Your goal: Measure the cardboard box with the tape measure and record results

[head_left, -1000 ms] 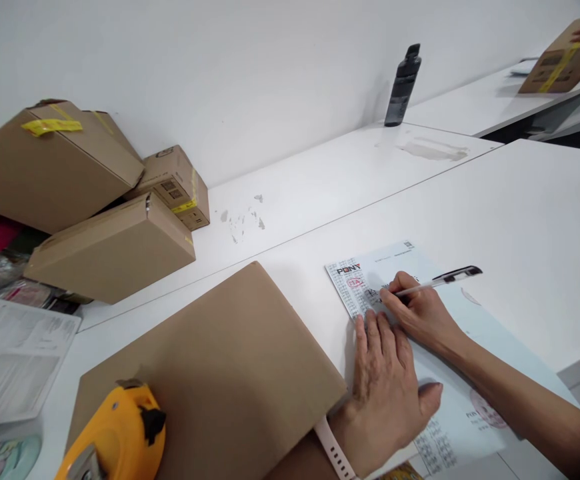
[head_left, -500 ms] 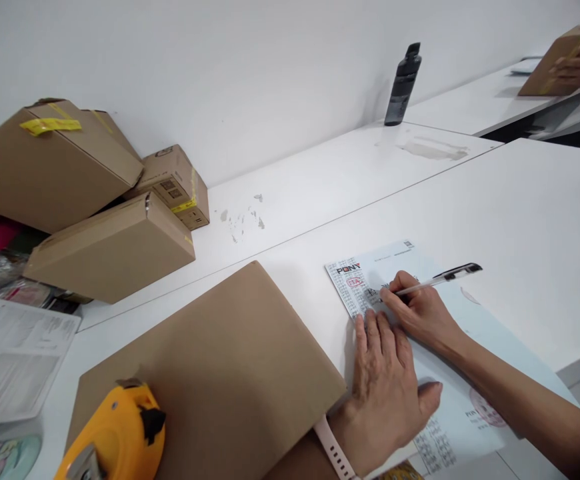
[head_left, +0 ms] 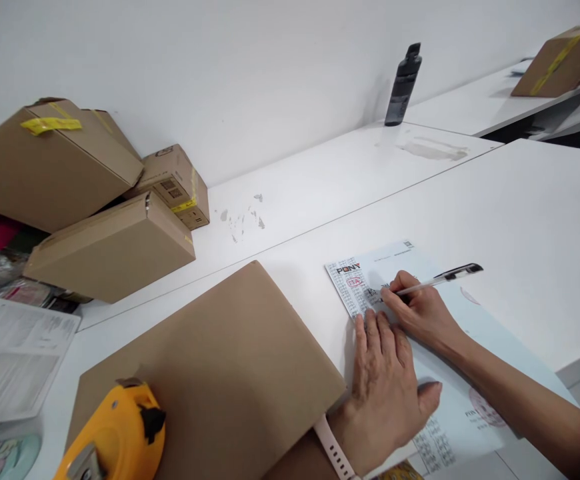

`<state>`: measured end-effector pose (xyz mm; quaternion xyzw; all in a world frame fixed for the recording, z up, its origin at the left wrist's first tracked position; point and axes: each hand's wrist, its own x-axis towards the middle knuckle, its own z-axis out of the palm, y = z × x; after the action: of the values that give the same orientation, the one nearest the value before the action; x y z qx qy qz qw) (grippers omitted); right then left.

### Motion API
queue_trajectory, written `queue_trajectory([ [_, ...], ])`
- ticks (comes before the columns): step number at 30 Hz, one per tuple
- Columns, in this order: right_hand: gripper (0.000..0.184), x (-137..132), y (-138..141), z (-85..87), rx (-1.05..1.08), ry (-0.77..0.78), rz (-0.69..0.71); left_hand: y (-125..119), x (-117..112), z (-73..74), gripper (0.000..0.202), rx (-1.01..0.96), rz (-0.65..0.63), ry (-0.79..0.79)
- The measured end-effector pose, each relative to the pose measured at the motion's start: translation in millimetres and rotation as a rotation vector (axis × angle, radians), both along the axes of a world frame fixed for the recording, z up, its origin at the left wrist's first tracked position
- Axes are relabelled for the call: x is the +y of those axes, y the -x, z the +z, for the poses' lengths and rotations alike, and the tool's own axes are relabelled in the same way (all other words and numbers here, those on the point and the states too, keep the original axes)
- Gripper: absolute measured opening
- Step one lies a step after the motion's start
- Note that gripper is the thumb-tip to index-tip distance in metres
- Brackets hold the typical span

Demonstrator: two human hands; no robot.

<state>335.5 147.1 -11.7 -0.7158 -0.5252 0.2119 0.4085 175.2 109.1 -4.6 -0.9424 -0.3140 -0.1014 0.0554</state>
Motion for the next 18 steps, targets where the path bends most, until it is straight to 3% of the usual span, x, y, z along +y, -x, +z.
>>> queue_trajectory([
  [18,0.022,0.0,0.5,1.1,0.005,0.007,-0.027,0.7,0.0,1.1,0.076,0.009,-0.005,0.012],
])
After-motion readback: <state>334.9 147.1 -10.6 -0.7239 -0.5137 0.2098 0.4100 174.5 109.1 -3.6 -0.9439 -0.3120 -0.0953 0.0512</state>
